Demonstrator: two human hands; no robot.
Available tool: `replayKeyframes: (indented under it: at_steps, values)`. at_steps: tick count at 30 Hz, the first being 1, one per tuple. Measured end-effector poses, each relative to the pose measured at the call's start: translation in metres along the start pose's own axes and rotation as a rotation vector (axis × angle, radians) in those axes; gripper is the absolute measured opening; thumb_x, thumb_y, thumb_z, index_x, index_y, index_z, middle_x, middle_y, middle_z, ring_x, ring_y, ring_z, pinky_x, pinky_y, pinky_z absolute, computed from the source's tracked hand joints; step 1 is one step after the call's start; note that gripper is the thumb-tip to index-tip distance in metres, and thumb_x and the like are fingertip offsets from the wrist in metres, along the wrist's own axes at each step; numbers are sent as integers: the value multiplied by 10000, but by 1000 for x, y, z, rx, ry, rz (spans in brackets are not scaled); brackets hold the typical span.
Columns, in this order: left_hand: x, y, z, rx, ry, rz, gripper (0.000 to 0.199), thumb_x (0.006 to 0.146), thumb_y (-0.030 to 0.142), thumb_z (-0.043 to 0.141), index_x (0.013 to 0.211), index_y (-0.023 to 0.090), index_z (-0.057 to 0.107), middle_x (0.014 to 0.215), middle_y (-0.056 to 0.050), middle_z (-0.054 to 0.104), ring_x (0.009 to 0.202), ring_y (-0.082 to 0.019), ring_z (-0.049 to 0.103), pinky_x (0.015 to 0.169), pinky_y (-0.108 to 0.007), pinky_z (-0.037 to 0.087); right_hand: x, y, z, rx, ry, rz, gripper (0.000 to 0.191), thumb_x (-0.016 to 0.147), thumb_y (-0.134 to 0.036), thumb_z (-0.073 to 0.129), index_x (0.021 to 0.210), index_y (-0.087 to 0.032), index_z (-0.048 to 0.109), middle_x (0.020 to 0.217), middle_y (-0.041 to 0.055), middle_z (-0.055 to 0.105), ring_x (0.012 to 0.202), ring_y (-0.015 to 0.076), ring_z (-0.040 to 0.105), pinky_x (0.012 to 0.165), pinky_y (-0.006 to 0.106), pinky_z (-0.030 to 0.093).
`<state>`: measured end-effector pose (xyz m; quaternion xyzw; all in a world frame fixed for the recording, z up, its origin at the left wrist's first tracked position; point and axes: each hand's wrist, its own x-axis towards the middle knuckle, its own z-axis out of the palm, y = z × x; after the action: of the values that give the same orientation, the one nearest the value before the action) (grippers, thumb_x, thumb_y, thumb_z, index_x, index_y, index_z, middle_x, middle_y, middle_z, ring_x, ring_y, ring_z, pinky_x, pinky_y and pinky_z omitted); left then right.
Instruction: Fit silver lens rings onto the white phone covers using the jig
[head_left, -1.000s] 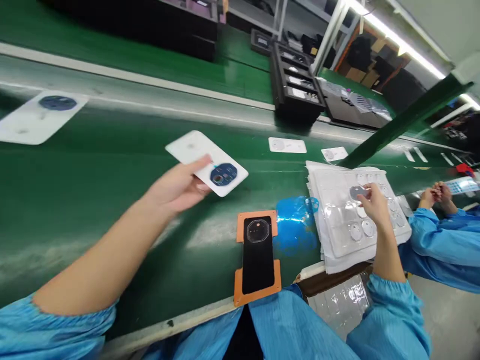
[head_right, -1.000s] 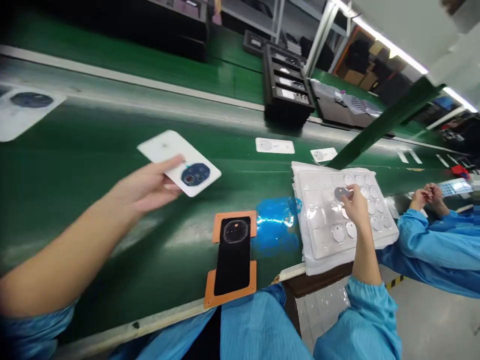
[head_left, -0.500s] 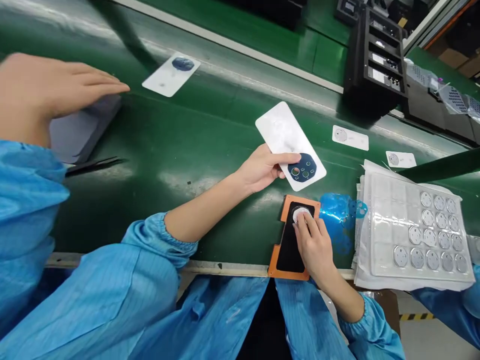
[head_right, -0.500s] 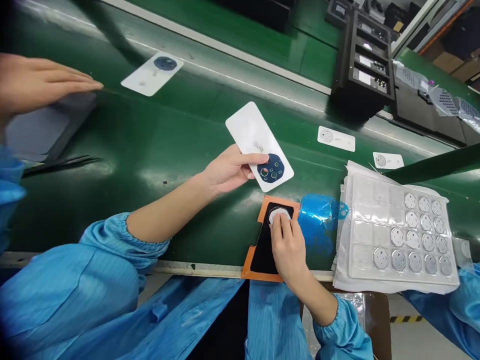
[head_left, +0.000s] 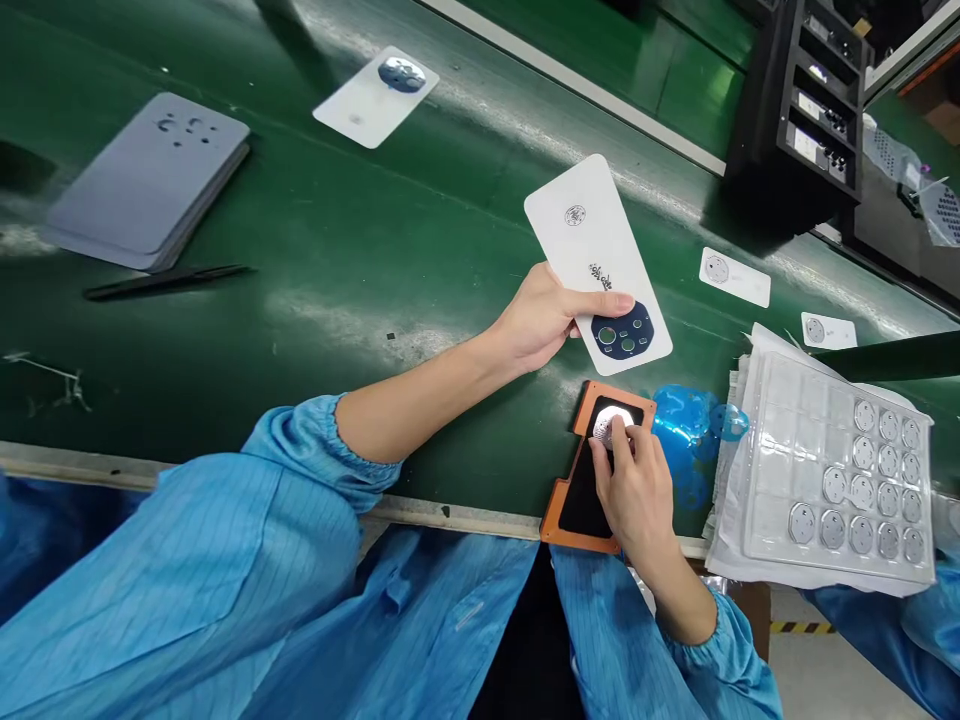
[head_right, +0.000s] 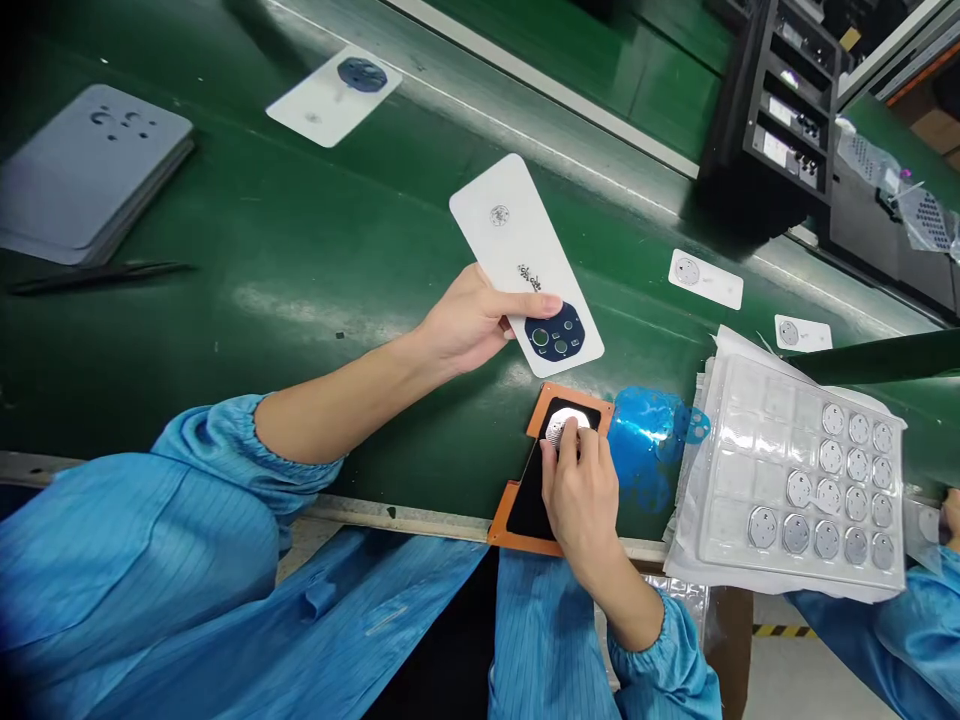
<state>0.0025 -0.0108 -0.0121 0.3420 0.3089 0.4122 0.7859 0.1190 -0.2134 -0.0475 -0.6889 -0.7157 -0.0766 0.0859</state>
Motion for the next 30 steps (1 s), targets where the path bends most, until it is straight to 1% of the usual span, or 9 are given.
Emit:
replayKeyframes:
  at_steps: [4, 9, 15, 19, 22, 25, 30]
  values:
    - [-2, -3, 2, -18, -30, -2, 484, 515, 209, 964, 925, 105, 728, 991, -85, 775, 963, -293, 746, 742, -325, 635, 4, 2, -3, -39, -10, -16, 307, 1042, -283, 512, 1244, -65, 591, 898, 113, 632, 807, 224, 599, 701, 344, 529]
    - [-3, -3, 2, -26, -27, 27, 493, 510, 211, 964, 934, 103, 736, 1019, -96, 779, 1023, -324, 737, 853, -399, 640, 5, 7, -8, -78, -75, -49, 314, 1047, -316, 505, 1246, -96, 608, 856, 93, 612, 763, 215, 583, 663, 335, 492]
    - [-4, -3, 3, -22, -34, 36, 495, 518, 217, 969, 940, 101, 737, 1041, -104, 777, 1062, -338, 726, 912, -433, 629, 2, 10, -9, -66, -80, -65, 315, 1056, -336, 491, 1256, -115, 594, 819, 69, 601, 723, 196, 557, 656, 322, 470]
    - [-2, -6, 2, -19, -32, 52, 474, 546, 228, 959, 942, 103, 729, 1046, -104, 776, 1082, -352, 720, 950, -471, 617, 4, 13, -10, -89, -92, -66, 294, 1044, -330, 515, 1221, -116, 610, 840, 79, 615, 736, 203, 560, 667, 333, 462]
    - [0, -7, 1, -18, -23, 53, 444, 570, 212, 943, 943, 107, 726, 1045, -95, 774, 1085, -350, 718, 948, -472, 620, 4, 16, -11, -80, -89, -64, 287, 1038, -344, 529, 1206, -129, 621, 867, 84, 630, 755, 205, 570, 668, 330, 453]
    - [0, -6, 1, -15, -40, 48, 452, 585, 196, 933, 976, 112, 723, 1060, -94, 770, 1094, -350, 714, 944, -474, 621, 3, 15, -12, -70, -79, -61, 287, 1039, -346, 531, 1216, -138, 620, 852, 78, 631, 750, 205, 568, 665, 332, 448]
    - [-1, -5, 0, -5, -57, 60, 459, 599, 190, 927, 1001, 117, 718, 1088, -98, 761, 1118, -348, 703, 954, -469, 614, 1, 13, -10, -62, -50, -53, 295, 1030, -350, 553, 1190, -118, 640, 824, 77, 635, 721, 203, 567, 651, 335, 456]
